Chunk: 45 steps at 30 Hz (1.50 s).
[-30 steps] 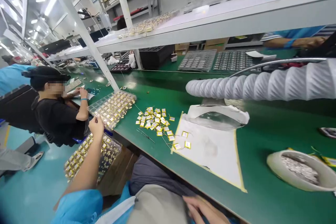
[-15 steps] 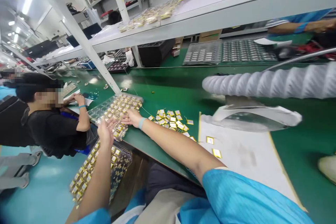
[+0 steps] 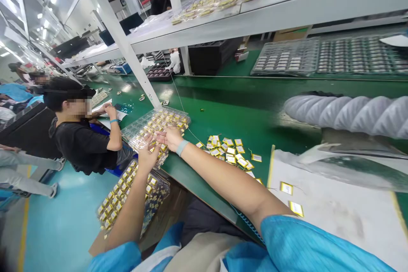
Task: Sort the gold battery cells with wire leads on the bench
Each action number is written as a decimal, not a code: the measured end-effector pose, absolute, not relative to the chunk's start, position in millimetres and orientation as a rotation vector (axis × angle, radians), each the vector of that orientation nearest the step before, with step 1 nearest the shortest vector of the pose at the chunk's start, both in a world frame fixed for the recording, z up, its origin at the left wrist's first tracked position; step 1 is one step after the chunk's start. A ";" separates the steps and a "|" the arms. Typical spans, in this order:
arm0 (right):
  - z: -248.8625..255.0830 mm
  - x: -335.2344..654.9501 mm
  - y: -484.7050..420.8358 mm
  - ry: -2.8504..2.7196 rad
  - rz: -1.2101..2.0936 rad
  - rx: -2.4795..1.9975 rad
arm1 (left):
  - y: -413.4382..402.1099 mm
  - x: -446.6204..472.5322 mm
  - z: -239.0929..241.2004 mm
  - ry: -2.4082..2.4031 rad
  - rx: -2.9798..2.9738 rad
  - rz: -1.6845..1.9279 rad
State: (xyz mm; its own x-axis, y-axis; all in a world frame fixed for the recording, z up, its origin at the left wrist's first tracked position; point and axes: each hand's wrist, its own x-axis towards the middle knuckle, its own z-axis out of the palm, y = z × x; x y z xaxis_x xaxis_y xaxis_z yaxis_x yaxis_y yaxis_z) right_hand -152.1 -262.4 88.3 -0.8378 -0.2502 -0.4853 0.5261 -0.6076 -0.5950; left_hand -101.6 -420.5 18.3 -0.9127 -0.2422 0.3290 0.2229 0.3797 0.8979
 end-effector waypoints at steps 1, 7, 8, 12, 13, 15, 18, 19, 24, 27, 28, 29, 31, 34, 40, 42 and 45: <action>87.0 -150.3 -260.6 1.069 -2.428 0.498 | -426.9 -99.6 19.8 -2.206 0.091 -1.487; 78.7 -139.1 -243.5 1.123 -2.384 0.474 | -479.5 -117.3 42.2 -1.913 0.457 -1.243; 77.1 -137.1 -242.0 1.134 -2.374 0.468 | -484.9 -124.9 46.1 -1.913 0.453 -1.255; 71.3 -132.5 -243.9 1.174 -2.328 0.437 | -482.3 -151.9 48.6 -2.027 0.357 -1.403; 70.3 -132.6 -245.7 1.181 -2.319 0.427 | -477.2 -155.6 46.1 -2.067 0.325 -1.442; 69.3 -134.4 -249.4 1.196 -2.310 0.404 | -466.3 -159.2 40.1 -2.149 0.248 -1.508; 69.9 -138.4 -253.6 1.222 -2.309 0.370 | -455.2 -159.9 33.8 -2.253 0.127 -1.579; 70.5 -139.4 -254.5 1.231 -2.308 0.359 | -453.2 -160.4 33.0 -2.278 0.096 -1.594; 72.7 -137.9 -257.2 1.285 -2.277 0.305 | -444.1 -169.4 32.7 -2.366 -0.016 -1.611; 73.6 -132.9 -256.9 1.320 -2.269 0.273 | -436.1 -175.3 34.2 -2.407 -0.080 -1.611; 74.1 -131.3 -256.0 1.331 -2.269 0.263 | -433.9 -176.1 35.4 -2.409 -0.099 -1.621; 74.9 -129.9 -254.5 1.343 -2.270 0.253 | -432.2 -175.9 37.2 -2.404 -0.115 -1.637; 77.6 -128.0 -249.6 1.366 -2.274 0.235 | -431.3 -172.6 42.1 -2.369 -0.138 -1.681; 83.5 -126.5 -238.8 1.403 -2.288 0.195 | -437.4 -156.5 50.8 -2.259 -0.122 -1.766; 85.9 -109.4 -234.3 1.495 -2.310 0.066 | -460.1 -63.0 50.9 -1.837 0.189 -1.960; 82.1 -95.2 -245.6 1.511 -2.276 0.001 | -468.0 -23.7 46.1 -1.679 0.292 -2.011; 79.0 -60.9 -268.1 1.516 -2.169 -0.128 | -489.9 33.2 44.0 -1.483 0.451 -2.016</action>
